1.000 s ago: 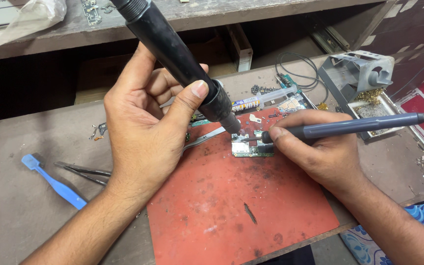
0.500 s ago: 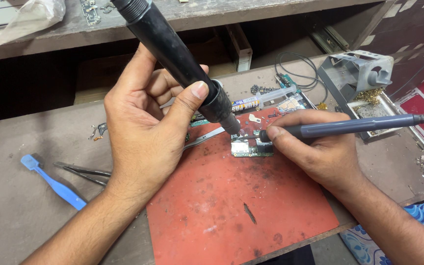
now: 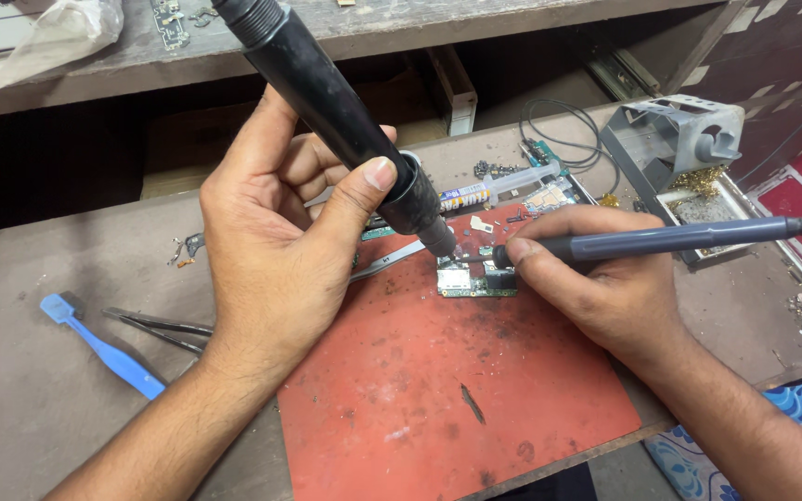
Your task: The person uses a hot air gun and soldering iron to reflow solder on a small circuit board. They then apply flux from a syringe to the same area while continuing to heat it.
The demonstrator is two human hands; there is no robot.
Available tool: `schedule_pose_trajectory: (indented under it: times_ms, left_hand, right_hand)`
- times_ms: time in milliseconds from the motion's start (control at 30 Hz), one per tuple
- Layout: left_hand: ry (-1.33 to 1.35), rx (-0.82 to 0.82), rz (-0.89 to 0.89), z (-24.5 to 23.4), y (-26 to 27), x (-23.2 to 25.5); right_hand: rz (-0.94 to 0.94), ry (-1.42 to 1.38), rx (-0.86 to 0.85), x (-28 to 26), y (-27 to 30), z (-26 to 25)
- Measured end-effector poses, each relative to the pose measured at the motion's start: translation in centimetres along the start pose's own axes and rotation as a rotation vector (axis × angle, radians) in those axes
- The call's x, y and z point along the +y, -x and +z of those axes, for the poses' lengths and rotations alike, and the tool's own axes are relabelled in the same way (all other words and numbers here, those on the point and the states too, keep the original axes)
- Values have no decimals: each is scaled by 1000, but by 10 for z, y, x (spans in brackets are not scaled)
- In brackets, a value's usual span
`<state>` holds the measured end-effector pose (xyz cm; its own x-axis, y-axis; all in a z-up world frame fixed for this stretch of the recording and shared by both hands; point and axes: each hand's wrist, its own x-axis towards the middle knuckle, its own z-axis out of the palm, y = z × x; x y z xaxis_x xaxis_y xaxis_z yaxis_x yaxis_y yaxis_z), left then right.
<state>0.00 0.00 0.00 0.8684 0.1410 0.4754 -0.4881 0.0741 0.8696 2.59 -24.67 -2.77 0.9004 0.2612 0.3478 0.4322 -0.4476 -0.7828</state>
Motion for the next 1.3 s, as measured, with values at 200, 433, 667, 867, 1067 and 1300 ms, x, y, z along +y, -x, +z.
schedule_pose_trajectory:
  times_ms: [200, 433, 667, 867, 1067, 1300]
  left_hand:
    - [18, -38, 79, -1, 1, -3]
    - [-20, -30, 87, 1, 0, 1]
    - [-29, 29, 9, 3, -3, 14]
    - [-51, -55, 116, -2, 2, 3]
    - [20, -13, 95, -1, -1, -3]
    - [-51, 15, 85, 3, -3, 16]
  right_hand:
    - [-24, 8, -6, 0, 0, -1]
    - [-2, -151, 42, 2, 0, -4]
    - [-84, -42, 42, 2, 3, -5]
    - [-60, -29, 33, 4, 2, -2]
    - [-127, -189, 100, 4, 3, -2]
    - [48, -250, 142, 2, 19, -31]
